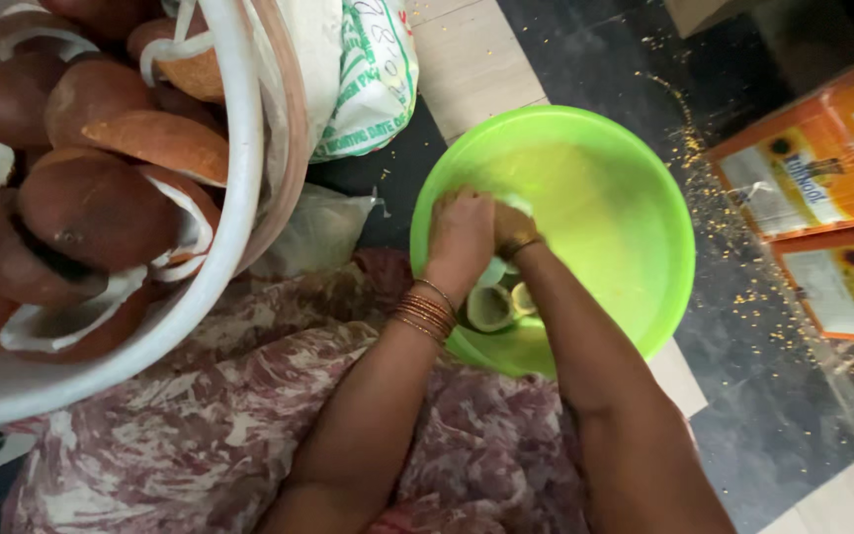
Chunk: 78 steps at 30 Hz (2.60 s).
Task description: The person sits on the floor and wipes coconut husks with a blue cloth. They pick up husks from a white bucket, wipe them over a green basin, and place them back into the bucket.
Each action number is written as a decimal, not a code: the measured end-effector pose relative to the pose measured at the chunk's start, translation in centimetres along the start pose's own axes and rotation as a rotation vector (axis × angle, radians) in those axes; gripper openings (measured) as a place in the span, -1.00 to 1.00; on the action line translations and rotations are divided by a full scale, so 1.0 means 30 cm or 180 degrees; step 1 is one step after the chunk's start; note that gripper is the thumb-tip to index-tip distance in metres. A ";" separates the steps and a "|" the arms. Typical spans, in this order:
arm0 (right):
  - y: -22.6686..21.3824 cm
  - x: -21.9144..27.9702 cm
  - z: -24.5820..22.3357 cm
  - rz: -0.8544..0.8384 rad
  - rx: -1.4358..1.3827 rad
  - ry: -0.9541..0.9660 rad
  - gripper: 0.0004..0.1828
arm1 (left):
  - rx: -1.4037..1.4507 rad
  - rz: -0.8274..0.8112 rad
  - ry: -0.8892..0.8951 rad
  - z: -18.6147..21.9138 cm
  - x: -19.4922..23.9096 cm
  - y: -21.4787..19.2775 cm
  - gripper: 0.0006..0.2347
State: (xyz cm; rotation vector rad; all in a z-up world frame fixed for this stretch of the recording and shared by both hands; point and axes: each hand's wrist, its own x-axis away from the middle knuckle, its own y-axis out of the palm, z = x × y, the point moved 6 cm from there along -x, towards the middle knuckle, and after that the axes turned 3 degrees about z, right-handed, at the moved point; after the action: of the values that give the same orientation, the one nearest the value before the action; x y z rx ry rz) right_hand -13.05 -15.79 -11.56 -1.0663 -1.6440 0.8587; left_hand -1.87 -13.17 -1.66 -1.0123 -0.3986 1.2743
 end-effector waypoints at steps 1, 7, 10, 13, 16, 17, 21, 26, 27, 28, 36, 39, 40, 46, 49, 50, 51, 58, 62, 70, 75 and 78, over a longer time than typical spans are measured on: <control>-0.047 0.007 0.044 -0.0100 0.0137 0.0297 -0.65 | 0.0125 0.0053 -0.0012 -0.007 0.006 -0.008 -0.90; -0.309 0.316 0.166 0.0434 -0.1365 -0.0290 -0.76 | 0.2222 -0.0523 0.0508 0.080 -0.008 -0.104 -0.51; -0.315 0.466 0.243 0.0744 -0.2062 0.0299 -0.76 | 0.3446 -0.2207 -0.0416 0.103 0.063 -0.069 -0.51; -0.390 0.565 0.345 0.2113 -0.3068 0.1216 -0.80 | 0.4284 -0.1727 -0.0470 0.118 0.072 -0.089 -0.71; -0.479 0.662 0.337 0.3483 -0.2881 0.1316 -0.78 | 0.4244 -0.1268 -0.1350 0.027 0.098 -0.004 -0.76; -0.494 0.693 0.294 0.3845 -0.2565 0.1247 -0.76 | 0.4411 -0.1229 -0.1633 -0.007 0.105 0.035 -0.78; -0.429 0.618 -0.055 0.2903 -0.1275 0.0292 -0.27 | 0.4711 -0.0978 -0.2285 -0.102 0.130 0.193 -0.76; -0.325 0.570 -0.272 0.3511 -0.0250 -0.0004 -0.67 | 0.5564 -0.1260 -0.1515 -0.065 0.152 0.242 -0.87; -0.311 0.544 -0.196 0.3431 -0.1070 0.0360 -0.66 | 0.5312 -0.1344 -0.1231 -0.046 0.153 0.228 -0.83; -0.289 0.515 -0.108 0.3295 -0.1884 0.0723 -0.63 | 0.5276 -0.1353 -0.1109 -0.029 0.156 0.209 -0.83; -0.239 0.447 0.256 0.2671 -0.4357 0.1248 -0.60 | 0.6425 -0.1227 -0.0849 0.087 0.124 0.075 -0.88; -0.291 0.503 0.157 0.2135 -0.4916 0.0788 -0.61 | 0.6159 -0.1070 -0.1641 0.063 0.113 0.106 -0.80; -0.312 0.514 0.096 0.1855 -0.4770 0.0435 -0.60 | 0.5887 -0.0689 -0.1748 0.040 0.103 0.096 -0.79; -0.296 0.533 -0.141 0.1393 -0.5100 0.0246 -0.63 | 0.2804 0.1628 0.0381 0.154 0.127 -0.274 -0.85; -0.256 0.553 -0.192 0.1083 -0.6621 0.0581 -0.60 | 0.1861 0.1552 0.1089 0.272 0.147 -0.398 -0.83; -0.248 0.558 -0.214 0.1006 -0.7037 0.0606 -0.58 | 0.2243 0.1371 0.0810 0.256 0.118 -0.410 -0.83; -0.286 0.574 -0.223 0.1570 -0.5830 0.0155 -0.56 | 0.2614 0.1178 0.0517 0.234 0.096 -0.408 -0.82; -0.299 0.600 -0.347 0.1935 0.0629 -0.0825 -0.68 | 0.2197 -0.0687 -0.1068 0.024 0.013 -0.216 -0.65; -0.287 0.575 -0.254 0.1733 -0.3732 -0.1006 -0.61 | 0.3740 -0.0688 -0.0930 0.057 0.023 -0.183 -0.74; -0.305 0.603 -0.324 0.2365 0.0018 -0.0771 -0.70 | 0.4199 -0.0262 -0.0994 0.092 0.057 -0.194 -0.80; -0.243 0.527 -0.119 0.0891 0.0864 0.0403 -0.83 | 0.0518 0.1090 0.0172 0.174 0.047 -0.443 -0.76; -0.219 0.536 0.074 0.0357 0.0773 0.1158 -0.75 | 0.0450 0.1515 0.0703 0.228 0.064 -0.594 -0.76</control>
State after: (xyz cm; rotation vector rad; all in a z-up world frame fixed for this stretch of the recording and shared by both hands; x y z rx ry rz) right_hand -19.34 -3.43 -0.88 -1.0775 -1.1565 0.8545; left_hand 4.27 -7.91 15.75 -1.1516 0.1124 1.5663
